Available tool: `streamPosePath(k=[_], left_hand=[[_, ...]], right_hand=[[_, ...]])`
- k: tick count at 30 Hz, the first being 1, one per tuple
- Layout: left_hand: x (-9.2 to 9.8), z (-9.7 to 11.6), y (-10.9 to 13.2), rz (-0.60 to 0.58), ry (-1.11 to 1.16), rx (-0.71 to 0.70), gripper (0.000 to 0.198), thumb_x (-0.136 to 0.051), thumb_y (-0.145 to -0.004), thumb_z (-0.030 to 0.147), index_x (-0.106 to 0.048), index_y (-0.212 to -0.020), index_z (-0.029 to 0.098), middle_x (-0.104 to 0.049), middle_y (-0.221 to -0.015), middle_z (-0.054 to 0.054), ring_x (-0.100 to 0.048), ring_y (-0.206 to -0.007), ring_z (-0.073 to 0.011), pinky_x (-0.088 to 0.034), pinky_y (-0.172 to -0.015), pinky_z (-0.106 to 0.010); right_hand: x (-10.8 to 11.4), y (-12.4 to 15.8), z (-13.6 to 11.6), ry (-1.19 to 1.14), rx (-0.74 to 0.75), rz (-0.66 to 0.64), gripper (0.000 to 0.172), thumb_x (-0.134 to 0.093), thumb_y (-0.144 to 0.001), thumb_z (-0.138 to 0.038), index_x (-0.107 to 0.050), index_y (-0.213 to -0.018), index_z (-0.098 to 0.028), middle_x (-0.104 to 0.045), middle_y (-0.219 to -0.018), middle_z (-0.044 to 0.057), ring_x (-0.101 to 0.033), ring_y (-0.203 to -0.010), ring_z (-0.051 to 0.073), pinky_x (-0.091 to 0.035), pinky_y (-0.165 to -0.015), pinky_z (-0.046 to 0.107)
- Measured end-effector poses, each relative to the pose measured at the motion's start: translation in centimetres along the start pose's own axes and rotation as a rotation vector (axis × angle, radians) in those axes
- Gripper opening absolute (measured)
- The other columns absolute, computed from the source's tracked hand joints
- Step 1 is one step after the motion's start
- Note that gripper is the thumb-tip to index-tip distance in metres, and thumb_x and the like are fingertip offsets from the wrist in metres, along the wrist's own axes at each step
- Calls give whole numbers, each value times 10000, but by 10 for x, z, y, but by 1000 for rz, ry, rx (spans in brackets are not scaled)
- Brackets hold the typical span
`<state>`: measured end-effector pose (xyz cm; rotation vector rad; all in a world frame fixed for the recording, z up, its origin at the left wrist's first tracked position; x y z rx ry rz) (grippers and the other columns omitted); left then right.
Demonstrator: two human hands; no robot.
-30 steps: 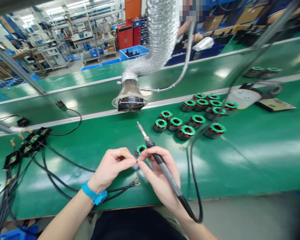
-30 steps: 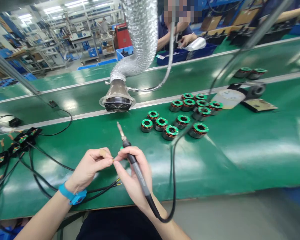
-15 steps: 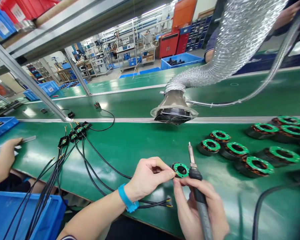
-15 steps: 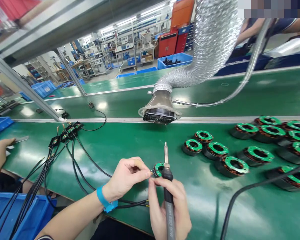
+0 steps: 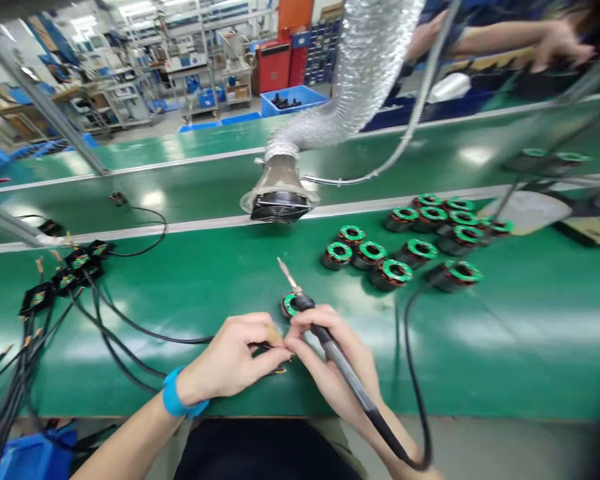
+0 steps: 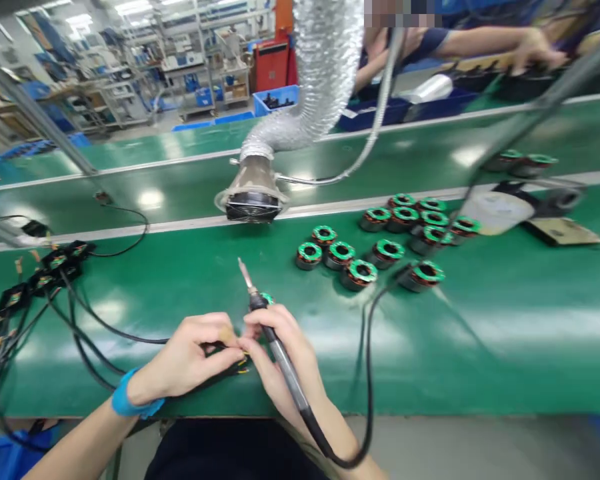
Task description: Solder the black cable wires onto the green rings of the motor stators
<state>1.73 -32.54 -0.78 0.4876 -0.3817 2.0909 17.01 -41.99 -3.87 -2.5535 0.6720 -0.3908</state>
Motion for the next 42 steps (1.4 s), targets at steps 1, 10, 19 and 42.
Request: streamPosePath(k=[1, 10, 19, 42], left_hand=[[2, -1, 0, -4, 1, 11, 173, -729, -954, 244, -775, -803, 171, -689, -777, -38, -587, -711, -137, -418, -653, -253], [7, -25, -12, 319, 154, 223, 256, -735, -944, 392, -794, -834, 169, -720, -831, -56, -630, -779, -168, -465, -704, -263], [6, -26, -13, 251, 251, 330, 332, -747, -928, 487, -799, -860, 165, -724, -865, -63, -627, -788, -169, -479, -734, -271], [-17, -10, 2, 363, -160, 83, 105, -735, -920, 184, -762, -820, 165, -635, -984, -59, -507, -633, -68, -396, -506, -196]], right_hand=[[2, -2, 3, 0, -14, 18, 179, -714, -973, -179, -650, -1104, -283, -659, -909, -13, -681, -812, 166, -572, -787, 291], [5, -10, 45, 151, -110, -64, 518, -742, -918, -151, -560, -1381, -292, -630, -1361, 63, -632, -1258, 246, -539, -1072, 398], [-7, 24, 29, 293, -150, -36, 773, -925, -822, -423, -499, -1455, -296, -566, -1309, 125, -637, -1164, 325, -589, -982, 487], [19, 59, 9, 9, -152, 478, 259, -540, -1057, -225, -726, -878, -229, -586, -616, -30, -552, -487, 133, -480, -496, 279]])
Point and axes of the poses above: each hand's wrist, its own y-axis away from the middle knuckle, its own x-axis out of the back of the hand, z = x × y, the point moved 2 cm from there along -y, towards the middle knuckle
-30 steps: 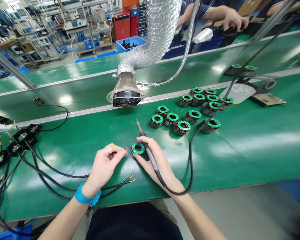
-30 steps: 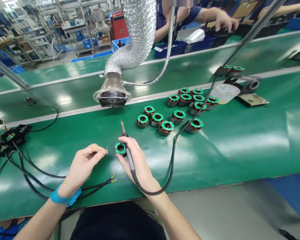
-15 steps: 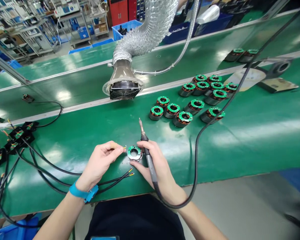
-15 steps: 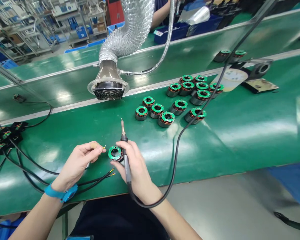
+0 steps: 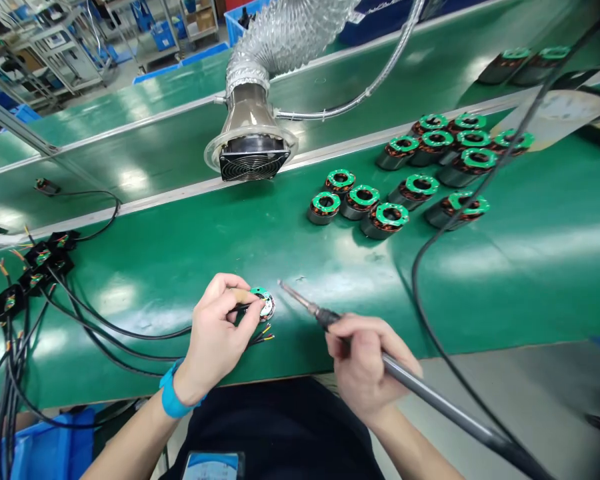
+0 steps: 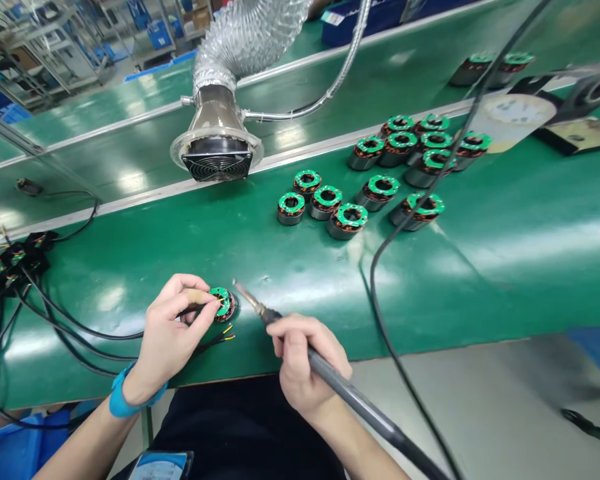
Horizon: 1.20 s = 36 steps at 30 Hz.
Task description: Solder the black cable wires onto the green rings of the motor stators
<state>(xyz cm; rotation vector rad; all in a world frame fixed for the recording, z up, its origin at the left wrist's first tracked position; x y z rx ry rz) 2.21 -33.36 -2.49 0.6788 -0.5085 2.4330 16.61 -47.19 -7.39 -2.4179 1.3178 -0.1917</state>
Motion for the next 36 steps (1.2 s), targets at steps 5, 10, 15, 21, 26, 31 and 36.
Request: streamPosePath(k=[5, 10, 15, 21, 26, 31, 36], left_hand=[[0, -1, 2, -4, 11, -4, 95, -715, -915, 151, -747, -826, 161, -637, -1000, -53, -403, -545, -28, -355, -472, -198], [1, -1, 0, -27, 42, -9, 93, -709, -908, 136, -742, -822, 149, -630, -997, -53, -375, -514, -10, -334, -452, -195], [2, -3, -1, -51, 48, -19, 81, -711, -907, 122, -748, -840, 147, -637, -1016, -52, -359, -503, 2, -333, -454, -195], [1, -3, -1, -51, 32, -61, 83, -711, -906, 96, -740, -841, 139, -635, -1008, -48, -346, -513, 1, -327, -461, -194], [-1, -2, 0, -33, 0, -112, 82, -706, -910, 80, -724, -852, 135, -630, -994, -47, -338, -523, -5, -315, -462, -196], [-2, -3, 1, -28, -16, -137, 86, -704, -907, 70, -709, -854, 137, -621, -997, -48, -337, -523, -6, -308, -459, -197], [-2, -3, 1, -25, -21, -139, 92, -702, -904, 65, -707, -852, 141, -620, -991, -45, -337, -521, -7, -303, -453, -195]], right_hand=[[3, 7, -1, -107, 29, 33, 357, -507, -1036, -249, -713, -748, -210, -504, -487, -39, -504, -431, 140, -406, -405, 258], [3, 8, 0, -111, -5, -59, 355, -477, -1048, -226, -719, -789, -203, -514, -503, -48, -507, -428, 125, -445, -463, 267], [3, 10, 1, -95, -27, -92, 350, -477, -1062, -230, -725, -817, -199, -529, -527, -48, -509, -421, 113, -459, -467, 259], [0, 16, -2, -117, -123, -31, 375, -470, -1085, -256, -720, -814, -182, -550, -526, -48, -477, -358, 87, -359, -359, 200], [-4, 17, -4, -149, -88, 16, 382, -486, -1074, -271, -706, -774, -184, -517, -490, -53, -478, -362, 95, -367, -369, 205], [-5, 16, -3, -144, -65, 73, 380, -502, -1055, -289, -698, -747, -184, -508, -470, -50, -475, -358, 109, -376, -362, 220], [-5, 16, -3, -128, -76, 142, 381, -519, -1041, -312, -696, -730, -183, -517, -463, -48, -475, -343, 116, -396, -355, 231]])
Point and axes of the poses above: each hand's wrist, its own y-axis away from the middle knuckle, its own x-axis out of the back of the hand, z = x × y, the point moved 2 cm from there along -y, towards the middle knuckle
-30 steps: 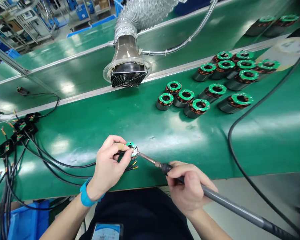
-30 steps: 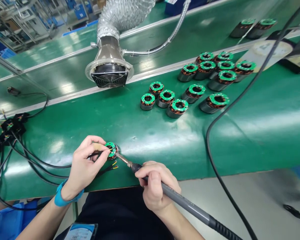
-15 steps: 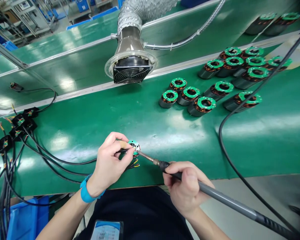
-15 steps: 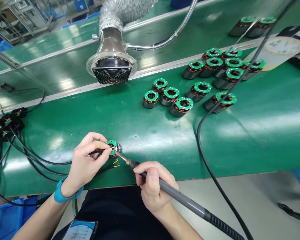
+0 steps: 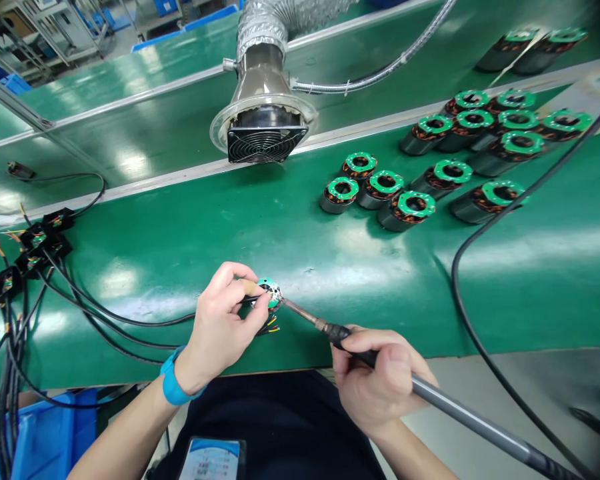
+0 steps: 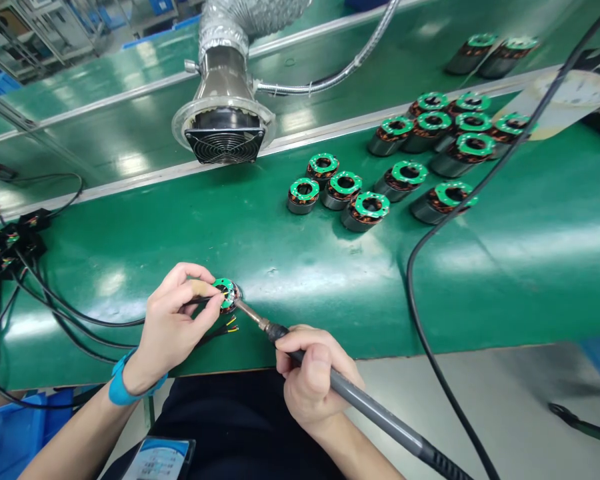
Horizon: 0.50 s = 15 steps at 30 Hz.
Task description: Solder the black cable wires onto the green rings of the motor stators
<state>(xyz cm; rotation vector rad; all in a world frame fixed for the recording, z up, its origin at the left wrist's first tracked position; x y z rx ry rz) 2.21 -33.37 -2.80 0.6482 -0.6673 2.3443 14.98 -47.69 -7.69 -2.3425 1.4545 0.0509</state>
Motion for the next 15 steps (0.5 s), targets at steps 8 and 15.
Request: streamPosePath(k=[8, 15], left_hand=[[5, -1, -6, -67, -20, -21, 90, -707, -911, 85, -714, -841, 142, -658, -1068, -72, -373, -536, -8, -320, -466, -193], [13, 0, -19, -246, -40, -41, 89, -697, -932, 101, -719, -874, 165, -679, -1034, -45, -443, -609, -50, -352, -528, -213]], right_hand=[[0, -1, 1, -23, 9, -61, 369, -509, -1051, -289, -704, -756, -184, -515, -481, -52, -478, -360, 111, -404, -376, 230], [0, -2, 0, -56, -56, -56, 367, -521, -1061, -304, -715, -779, -171, -538, -502, -41, -467, -343, 100, -354, -332, 206]])
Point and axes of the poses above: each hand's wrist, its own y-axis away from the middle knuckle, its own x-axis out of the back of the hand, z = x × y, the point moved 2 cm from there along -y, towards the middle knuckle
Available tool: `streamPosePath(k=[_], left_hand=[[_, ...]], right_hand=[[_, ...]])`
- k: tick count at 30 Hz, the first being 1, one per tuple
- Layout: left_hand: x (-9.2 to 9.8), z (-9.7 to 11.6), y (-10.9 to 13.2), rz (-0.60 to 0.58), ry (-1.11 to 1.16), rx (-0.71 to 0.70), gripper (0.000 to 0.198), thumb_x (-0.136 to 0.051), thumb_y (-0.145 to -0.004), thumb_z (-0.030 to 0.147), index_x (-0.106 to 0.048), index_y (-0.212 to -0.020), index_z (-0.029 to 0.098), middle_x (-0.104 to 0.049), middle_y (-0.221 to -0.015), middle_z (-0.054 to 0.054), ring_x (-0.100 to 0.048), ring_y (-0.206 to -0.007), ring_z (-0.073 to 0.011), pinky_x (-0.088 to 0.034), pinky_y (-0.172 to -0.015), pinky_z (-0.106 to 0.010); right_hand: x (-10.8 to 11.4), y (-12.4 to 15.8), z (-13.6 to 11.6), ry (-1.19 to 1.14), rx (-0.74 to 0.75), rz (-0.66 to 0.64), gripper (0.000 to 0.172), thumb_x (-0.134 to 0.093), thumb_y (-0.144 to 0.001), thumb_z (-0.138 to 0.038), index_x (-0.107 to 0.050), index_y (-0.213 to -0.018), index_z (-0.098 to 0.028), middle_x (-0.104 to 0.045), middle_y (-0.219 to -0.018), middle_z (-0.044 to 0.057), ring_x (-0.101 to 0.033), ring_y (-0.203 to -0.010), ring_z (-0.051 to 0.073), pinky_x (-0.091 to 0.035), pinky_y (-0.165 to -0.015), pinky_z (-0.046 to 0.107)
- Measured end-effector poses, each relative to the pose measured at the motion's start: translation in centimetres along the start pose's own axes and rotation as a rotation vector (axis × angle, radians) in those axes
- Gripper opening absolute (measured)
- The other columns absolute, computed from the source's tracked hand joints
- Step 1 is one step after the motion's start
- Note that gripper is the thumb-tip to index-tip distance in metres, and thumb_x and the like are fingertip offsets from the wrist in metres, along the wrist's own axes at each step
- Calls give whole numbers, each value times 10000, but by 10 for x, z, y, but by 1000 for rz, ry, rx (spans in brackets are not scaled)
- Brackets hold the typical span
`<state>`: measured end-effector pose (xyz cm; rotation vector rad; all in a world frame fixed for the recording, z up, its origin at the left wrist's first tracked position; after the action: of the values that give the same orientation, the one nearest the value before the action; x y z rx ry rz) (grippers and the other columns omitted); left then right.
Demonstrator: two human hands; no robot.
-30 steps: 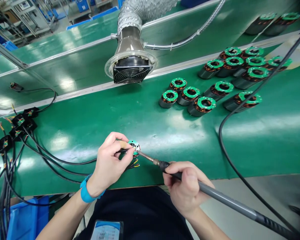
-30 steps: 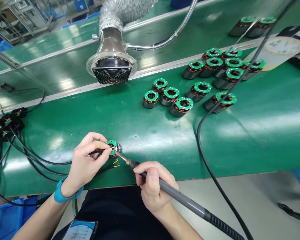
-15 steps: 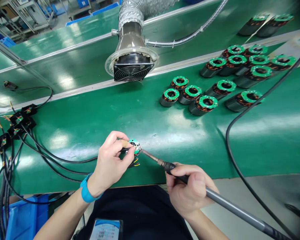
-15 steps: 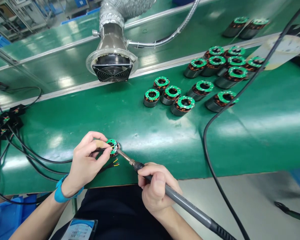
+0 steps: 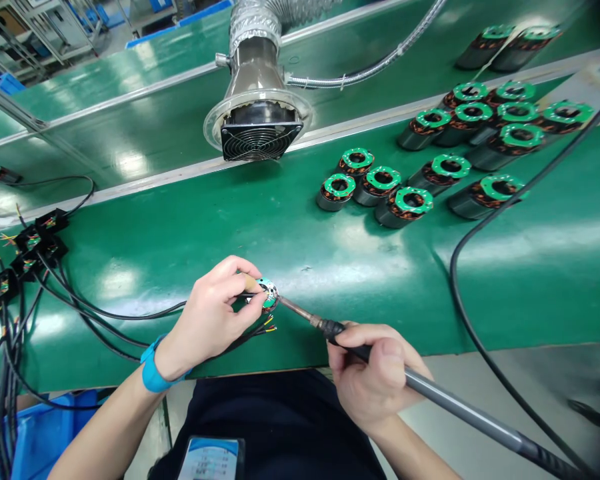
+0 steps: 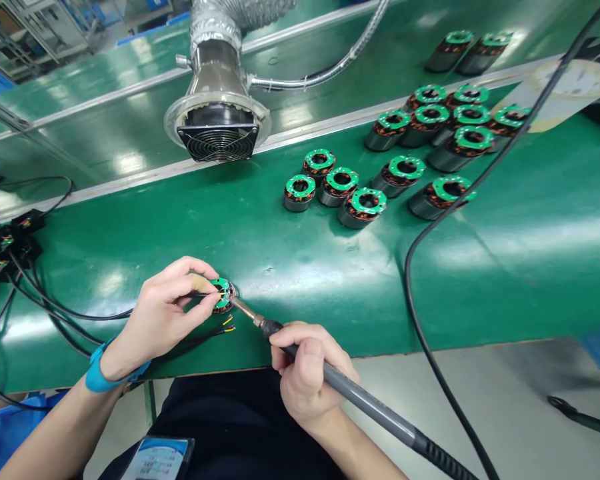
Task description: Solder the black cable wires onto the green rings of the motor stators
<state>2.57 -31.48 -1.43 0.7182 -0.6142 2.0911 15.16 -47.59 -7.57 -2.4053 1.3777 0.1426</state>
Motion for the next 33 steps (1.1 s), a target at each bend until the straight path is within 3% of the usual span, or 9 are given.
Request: streamPosePath(k=[7, 13, 21, 24, 27, 29, 33], left_hand=[[11, 6, -16, -180, -5, 85, 151, -695, -895, 71, -723, -789, 175, -665, -994, -20, -494, -660, -70, -378, -580, -228], [12, 5, -22, -216, 18, 157, 156, -709, -877, 87, -702, -747, 171, -670, -974, -19, -549, -715, -94, -395, -595, -240], [14, 9, -28, -253, -16, 178, 185, -698, -857, 66, -687, -705, 170, -662, -930, -18, -575, -752, -111, -407, -596, -238], [15, 9, -29, -267, -18, 183, 175, -699, -859, 79, -700, -711, 173, -656, -916, -22, -576, -750, -117, -413, -588, -236], [15, 9, -31, -272, -20, 188, 172, -695, -855, 80, -704, -711, 174, -655, -912, -22, -575, -745, -116, -414, -581, -233], [15, 9, -31, -271, -23, 187, 173, -693, -849, 76, -702, -707, 175, -657, -912, -25, -577, -746, -119, -415, -576, -230], [15, 9, -32, -275, -26, 184, 174, -688, -848, 79, -705, -704, 175, -656, -907, -30, -580, -742, -120, -422, -575, -228]], right_hand=[[0, -5, -2, 22, -86, -62, 380, -509, -1089, -322, -724, -811, -178, -541, -494, -46, -466, -333, 91, -341, -322, 178], [5, -11, 0, 77, -65, -123, 363, -507, -1081, -269, -724, -800, -194, -544, -528, -50, -477, -360, 91, -365, -355, 205], [5, -18, -6, 177, 270, -256, 309, -511, -1005, -146, -733, -796, -196, -576, -560, -39, -566, -467, 126, -507, -489, 278], [5, -19, -4, 125, 150, -231, 321, -502, -1028, -176, -733, -806, -197, -572, -559, -40, -539, -438, 115, -480, -451, 259], [5, -19, -3, 24, 5, -134, 349, -497, -1050, -222, -712, -777, -195, -540, -526, -40, -456, -360, 101, -351, -340, 228], [5, -20, -4, -9, -9, -80, 357, -510, -1049, -239, -701, -751, -193, -525, -507, -38, -434, -339, 100, -303, -312, 223], [6, -19, -3, 31, 21, -118, 357, -512, -1054, -252, -724, -773, -195, -557, -540, -32, -477, -377, 108, -374, -352, 234]])
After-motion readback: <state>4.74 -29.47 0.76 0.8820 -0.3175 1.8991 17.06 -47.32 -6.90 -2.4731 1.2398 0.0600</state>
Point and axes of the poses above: each hand's wrist, its own y-axis away from the middle knuckle, its own x-axis out of the back of the hand, z = x × y, the point moved 2 cm from there along -y, towards the middle knuckle
